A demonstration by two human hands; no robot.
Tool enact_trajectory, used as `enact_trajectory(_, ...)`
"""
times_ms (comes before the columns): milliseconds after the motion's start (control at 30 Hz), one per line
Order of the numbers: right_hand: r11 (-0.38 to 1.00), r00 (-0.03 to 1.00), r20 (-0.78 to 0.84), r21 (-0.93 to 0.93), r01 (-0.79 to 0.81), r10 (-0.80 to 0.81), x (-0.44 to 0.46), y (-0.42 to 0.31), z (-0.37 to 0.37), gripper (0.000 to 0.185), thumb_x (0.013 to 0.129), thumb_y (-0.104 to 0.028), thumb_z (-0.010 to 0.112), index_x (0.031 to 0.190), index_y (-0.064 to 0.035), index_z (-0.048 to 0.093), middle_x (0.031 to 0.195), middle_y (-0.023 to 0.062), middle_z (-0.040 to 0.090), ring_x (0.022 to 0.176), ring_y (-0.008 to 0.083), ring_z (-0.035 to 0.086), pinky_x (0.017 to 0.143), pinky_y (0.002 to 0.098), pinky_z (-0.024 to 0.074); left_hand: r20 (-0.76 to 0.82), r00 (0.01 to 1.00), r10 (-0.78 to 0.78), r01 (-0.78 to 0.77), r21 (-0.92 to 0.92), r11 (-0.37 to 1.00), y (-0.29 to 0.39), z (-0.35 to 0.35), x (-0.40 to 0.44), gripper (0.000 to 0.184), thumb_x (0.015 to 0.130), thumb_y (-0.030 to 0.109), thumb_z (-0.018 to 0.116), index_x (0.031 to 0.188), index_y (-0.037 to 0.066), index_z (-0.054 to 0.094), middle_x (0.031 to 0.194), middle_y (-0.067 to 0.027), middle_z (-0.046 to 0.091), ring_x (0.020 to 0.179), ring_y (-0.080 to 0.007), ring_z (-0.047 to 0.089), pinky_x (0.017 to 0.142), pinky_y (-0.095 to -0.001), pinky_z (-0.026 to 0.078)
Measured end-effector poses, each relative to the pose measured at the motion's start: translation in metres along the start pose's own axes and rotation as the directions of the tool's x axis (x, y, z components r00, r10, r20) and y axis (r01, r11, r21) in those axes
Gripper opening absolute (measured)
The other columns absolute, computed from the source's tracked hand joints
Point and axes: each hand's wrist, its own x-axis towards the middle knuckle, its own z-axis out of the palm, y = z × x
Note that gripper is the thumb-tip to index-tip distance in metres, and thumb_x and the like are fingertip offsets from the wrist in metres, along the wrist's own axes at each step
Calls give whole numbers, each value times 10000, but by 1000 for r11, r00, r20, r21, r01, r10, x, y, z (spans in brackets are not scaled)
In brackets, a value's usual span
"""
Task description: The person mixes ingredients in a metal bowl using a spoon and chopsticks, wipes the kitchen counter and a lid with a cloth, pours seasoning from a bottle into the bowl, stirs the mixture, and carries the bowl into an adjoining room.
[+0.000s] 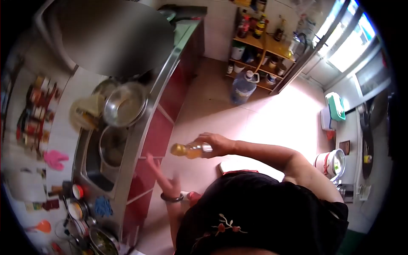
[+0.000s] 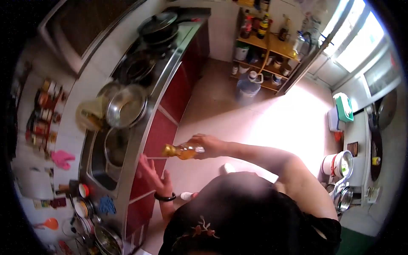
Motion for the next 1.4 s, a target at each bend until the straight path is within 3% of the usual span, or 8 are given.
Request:
enact_trajectory(167, 978, 978, -65, -54, -203, 199, -71, 42, -92, 558, 681, -172, 718, 1211, -112, 555, 1026, 110, 588, 978, 304, 551, 861, 414, 460, 603, 764, 230, -444, 233, 865, 20, 135, 82, 810, 734, 255, 720, 1398, 44, 306, 1401, -128, 393, 1309, -289, 367, 1096, -568, 146)
enact_trajectory(300, 967, 946, -215, -25, -254, 243, -94, 68, -134, 515, 644, -148, 772, 1102, -28, 568, 947, 138, 582, 915, 330, 562, 807, 406, 475, 642, 721, 262, -449, 144, 882, 28, 204, 108, 708, 809, 223, 648, 1400, 38, 305, 1406, -114, 394, 1306, -277, 375, 1099, -568, 134)
enact_trajectory(700, 962, 809, -538, 15, -271, 236, -31, 161, -216, 494, 647, -158, 793, 1065, -12, 574, 884, 144, 577, 814, 324, 574, 705, 379, 475, 594, 677, 434, -517, -36, 856, -18, 338, 245, 646, 856, 96, 555, 1426, 26, 260, 1448, -203, 313, 1340, -318, 322, 1108, -504, 165)
enact_trajectory(900, 913, 738, -546, 151, -379, 397, -18, 210, -275, 520, 653, -170, 756, 1110, -11, 565, 996, 166, 556, 936, 342, 554, 788, 399, 468, 551, 696, 460, -598, 90, 796, -26, 406, 297, 713, 858, 168, 594, 1449, 51, 212, 1491, -276, 100, 1373, -445, 144, 1094, -525, 189)
enact_trajectory(1067, 921, 558, -771, 90, -379, 306, -18, 317, -360, 480, 642, -140, 778, 1036, -10, 537, 1075, 143, 468, 973, 295, 505, 826, 348, 450, 536, 787, 306, -340, -38, 940, -48, 472, 338, 890, 827, 175, 635, 1466, 46, 29, 1491, -290, 3, 1370, -455, 122, 1100, -488, 212)
enact_trajectory(1167, 927, 441, -884, -28, -375, 152, -18, 406, -428, 437, 662, -157, 773, 1019, -31, 556, 994, 138, 499, 911, 301, 512, 773, 354, 450, 564, 818, 117, -207, 99, 973, -76, 507, 346, 821, 846, 162, 606, 1459, 25, 77, 1489, -282, 71, 1360, -454, 167, 1090, -481, 229)
enact_trajectory(1233, 851, 388, -906, -62, -522, 171, -6, 442, -483, 410, 695, -193, 761, 1029, -51, 570, 944, 127, 509, 879, 299, 518, 744, 356, 448, 589, 805, -74, -83, 235, 968, -102, 520, 335, 798, 845, 141, 587, 1448, -5, 85, 1491, -275, 74, 1364, -436, 175, 1099, -469, 218)
enact_trajectory(1400, 878, 195, -963, 76, -473, 189, 14, 592, -565, 389, 704, -244, 765, 977, -48, 569, 951, 135, 500, 871, 309, 525, 749, 379, 446, 513, 765, -390, 168, 426, 889, -146, 533, 285, 799, 828, 73, 576, 1460, 27, 88, 1505, -227, 97, 1391, -368, 143, 1120, -431, 182)
